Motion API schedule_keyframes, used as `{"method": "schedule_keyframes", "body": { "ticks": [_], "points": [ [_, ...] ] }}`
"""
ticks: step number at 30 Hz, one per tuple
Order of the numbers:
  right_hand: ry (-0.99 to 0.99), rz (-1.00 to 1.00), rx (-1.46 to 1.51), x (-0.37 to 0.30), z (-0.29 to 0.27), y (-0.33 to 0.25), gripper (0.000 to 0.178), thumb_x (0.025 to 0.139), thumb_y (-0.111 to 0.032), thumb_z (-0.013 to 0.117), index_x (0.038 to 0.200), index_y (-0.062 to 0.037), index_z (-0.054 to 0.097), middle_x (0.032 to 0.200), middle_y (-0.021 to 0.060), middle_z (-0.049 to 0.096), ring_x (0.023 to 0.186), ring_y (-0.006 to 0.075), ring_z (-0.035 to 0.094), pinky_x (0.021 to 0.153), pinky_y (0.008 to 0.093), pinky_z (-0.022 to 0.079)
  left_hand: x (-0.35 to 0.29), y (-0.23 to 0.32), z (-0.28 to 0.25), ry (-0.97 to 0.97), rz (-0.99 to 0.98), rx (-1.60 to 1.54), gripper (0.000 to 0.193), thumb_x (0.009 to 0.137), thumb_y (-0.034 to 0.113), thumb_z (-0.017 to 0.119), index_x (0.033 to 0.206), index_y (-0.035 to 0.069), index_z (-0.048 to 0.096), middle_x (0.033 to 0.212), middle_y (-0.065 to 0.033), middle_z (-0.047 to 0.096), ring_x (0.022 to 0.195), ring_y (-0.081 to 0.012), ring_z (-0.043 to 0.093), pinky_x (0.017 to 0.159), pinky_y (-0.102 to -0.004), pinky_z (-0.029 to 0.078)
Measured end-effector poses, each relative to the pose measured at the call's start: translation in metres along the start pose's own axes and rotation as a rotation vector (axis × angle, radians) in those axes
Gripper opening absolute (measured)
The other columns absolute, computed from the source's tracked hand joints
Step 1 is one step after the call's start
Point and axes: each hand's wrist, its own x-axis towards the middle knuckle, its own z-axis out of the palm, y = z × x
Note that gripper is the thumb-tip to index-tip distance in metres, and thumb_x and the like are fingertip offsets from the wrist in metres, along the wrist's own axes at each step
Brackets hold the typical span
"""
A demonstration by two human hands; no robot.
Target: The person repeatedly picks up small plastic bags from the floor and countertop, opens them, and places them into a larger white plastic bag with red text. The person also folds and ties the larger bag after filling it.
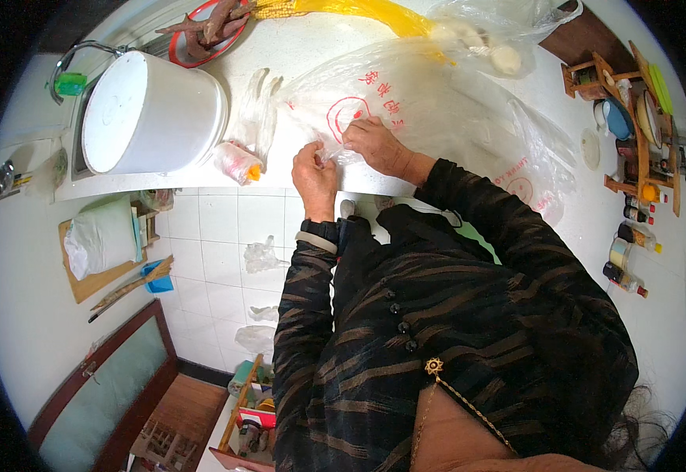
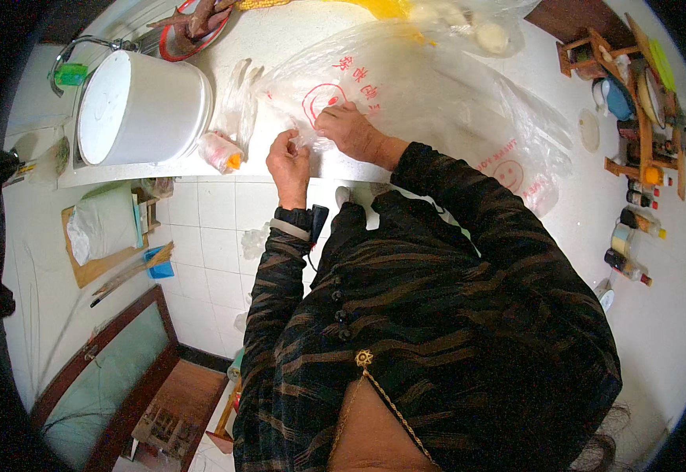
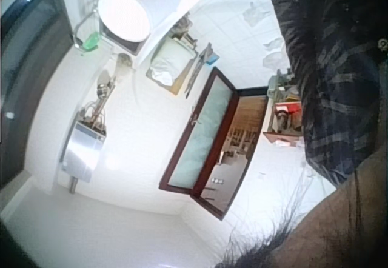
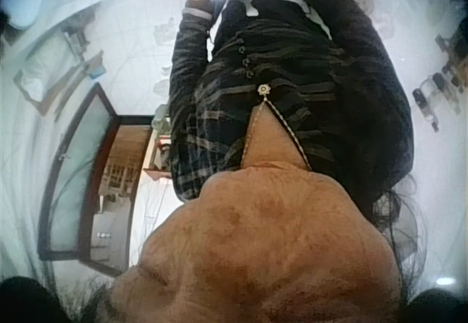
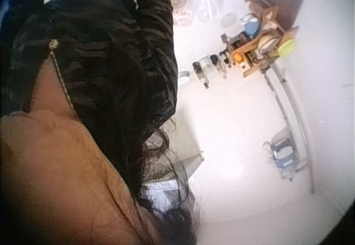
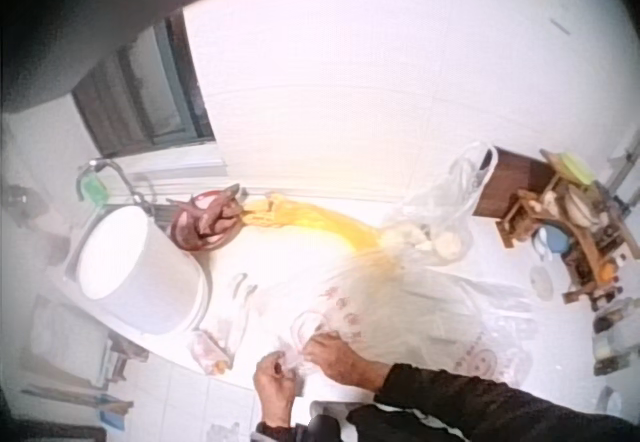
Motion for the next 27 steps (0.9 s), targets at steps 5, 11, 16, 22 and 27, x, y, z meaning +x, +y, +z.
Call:
{"method": "schedule_keyframes", "body": {
  "ticks": [5, 11, 16, 22, 27],
  "points": [
    [0.021, -0.030, -0.134, -0.001, -0.021, -0.003, 0.004, 0.092, -0.009, 0.063, 0.096, -0.0101, 0.064, 0.095, 0.0059, 0.063, 0.094, 0.0235, 0.061, 0.090, 0.0385, 0.039, -0.004, -0.009, -0.009, 0.081, -0.004, 0.143, 0.017, 0.076, -0.005, 0.067, 0.091, 0.001, 0.072, 0.077, -0.0162, 0.068, 0.065, -0.0343, 0.064, 0.064, -0.0424, 0.053],
    [0.121, 0.081, -0.184, -0.001, -0.038, 0.009, 0.009, 0.091, -0.008, 0.063, 0.099, -0.0093, 0.067, 0.094, 0.0051, 0.063, 0.093, 0.0238, 0.061, 0.090, 0.0383, 0.040, -0.004, -0.011, -0.033, 0.120, -0.085, 0.133, 0.014, 0.085, -0.002, 0.065, 0.096, -0.001, 0.073, 0.084, -0.0188, 0.072, 0.072, -0.0361, 0.070, 0.067, -0.0421, 0.055],
    [0.078, 0.008, -0.090, 0.005, -0.038, 0.004, 0.008, 0.092, -0.008, 0.061, 0.099, -0.0079, 0.066, 0.094, 0.0065, 0.063, 0.094, 0.0244, 0.061, 0.093, 0.0371, 0.040, -0.005, 0.002, -0.030, 0.008, 0.058, -0.185, 0.025, 0.086, -0.005, 0.072, 0.110, 0.001, 0.072, 0.097, -0.0155, 0.069, 0.084, -0.0275, 0.065, 0.076, -0.0370, 0.054],
    [0.113, -0.033, -0.043, 0.012, -0.038, 0.003, 0.008, 0.092, -0.004, 0.061, 0.099, -0.0065, 0.065, 0.097, 0.0072, 0.065, 0.096, 0.0249, 0.063, 0.095, 0.0376, 0.041, 0.002, -0.003, -0.016, -0.032, 0.091, -0.041, 0.019, 0.084, -0.011, 0.069, 0.099, -0.001, 0.065, 0.092, -0.0107, 0.062, 0.080, -0.0241, 0.061, 0.075, -0.0353, 0.053],
    [0.124, 0.090, 0.050, 0.006, -0.046, 0.013, 0.004, 0.092, -0.006, 0.062, 0.096, -0.0058, 0.064, 0.098, 0.0060, 0.067, 0.097, 0.0263, 0.064, 0.093, 0.0374, 0.045, -0.007, -0.004, -0.013, -0.022, -0.237, -0.353, 0.025, 0.086, -0.012, 0.067, 0.108, -0.001, 0.068, 0.094, -0.0051, 0.063, 0.081, -0.0162, 0.059, 0.077, -0.0298, 0.053]
  ]
}}
